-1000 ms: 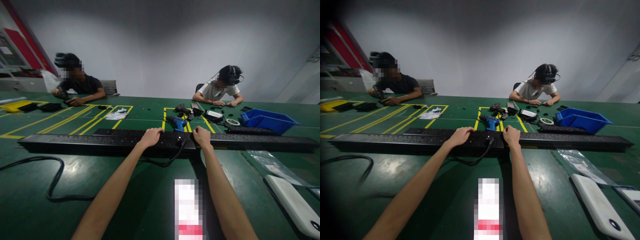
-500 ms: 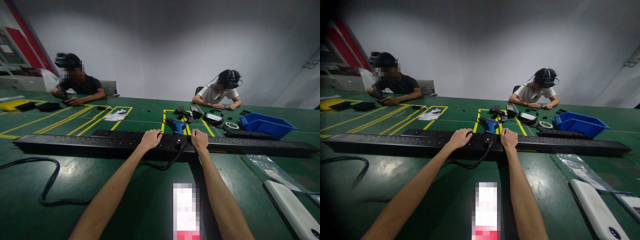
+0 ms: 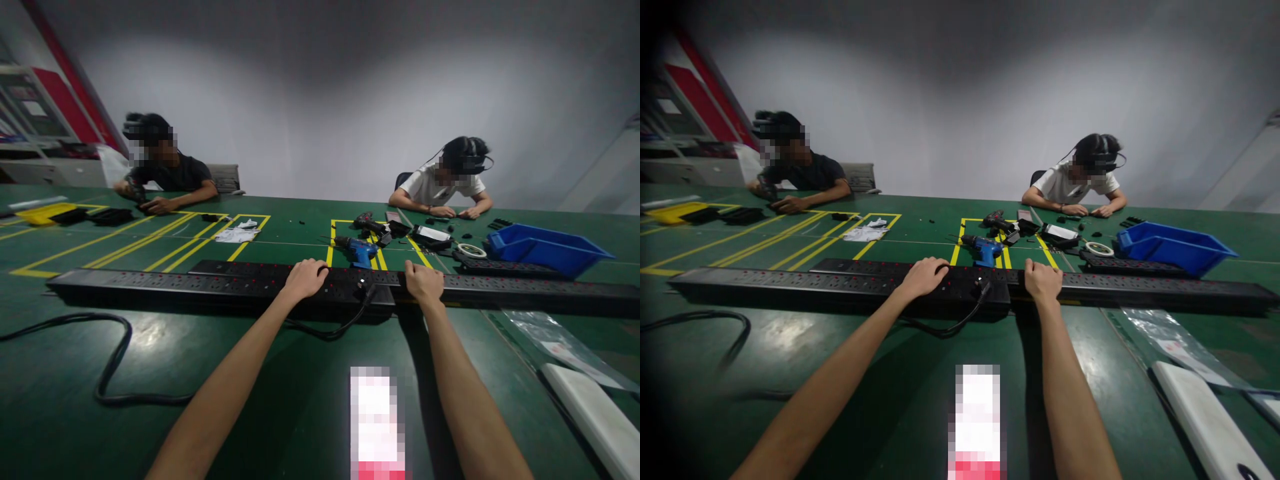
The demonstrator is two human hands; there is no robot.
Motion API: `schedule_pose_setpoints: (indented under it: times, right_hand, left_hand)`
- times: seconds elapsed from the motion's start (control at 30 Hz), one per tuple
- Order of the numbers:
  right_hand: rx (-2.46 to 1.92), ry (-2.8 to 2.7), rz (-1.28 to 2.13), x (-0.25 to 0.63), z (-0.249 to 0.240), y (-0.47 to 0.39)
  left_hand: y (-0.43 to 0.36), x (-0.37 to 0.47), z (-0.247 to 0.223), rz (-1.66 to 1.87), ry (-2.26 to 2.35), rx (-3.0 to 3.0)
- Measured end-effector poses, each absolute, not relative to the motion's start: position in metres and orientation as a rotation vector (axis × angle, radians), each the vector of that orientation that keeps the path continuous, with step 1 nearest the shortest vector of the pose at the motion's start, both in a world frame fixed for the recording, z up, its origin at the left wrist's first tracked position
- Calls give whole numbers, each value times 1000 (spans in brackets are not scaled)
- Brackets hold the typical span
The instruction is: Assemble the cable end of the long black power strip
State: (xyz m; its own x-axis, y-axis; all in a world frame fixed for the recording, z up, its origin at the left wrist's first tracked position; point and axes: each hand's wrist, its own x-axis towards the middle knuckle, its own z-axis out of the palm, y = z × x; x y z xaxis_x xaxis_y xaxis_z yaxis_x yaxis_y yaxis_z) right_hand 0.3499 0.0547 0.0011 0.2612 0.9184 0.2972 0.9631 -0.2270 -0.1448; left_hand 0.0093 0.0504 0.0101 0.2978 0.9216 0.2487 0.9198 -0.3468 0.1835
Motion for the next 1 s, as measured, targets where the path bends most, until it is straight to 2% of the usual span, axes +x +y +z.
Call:
schedule_pose_setpoints:
  times: [0.37, 1.0]
  right_hand:
    - [-2205, -1654, -220, 337, 1, 53]
    - [-2172, -1740, -204, 292, 8, 50]
  left_hand:
    - [50, 10, 9, 521, 1837, 2507]
    - [47, 7, -2, 577, 2284, 2299]
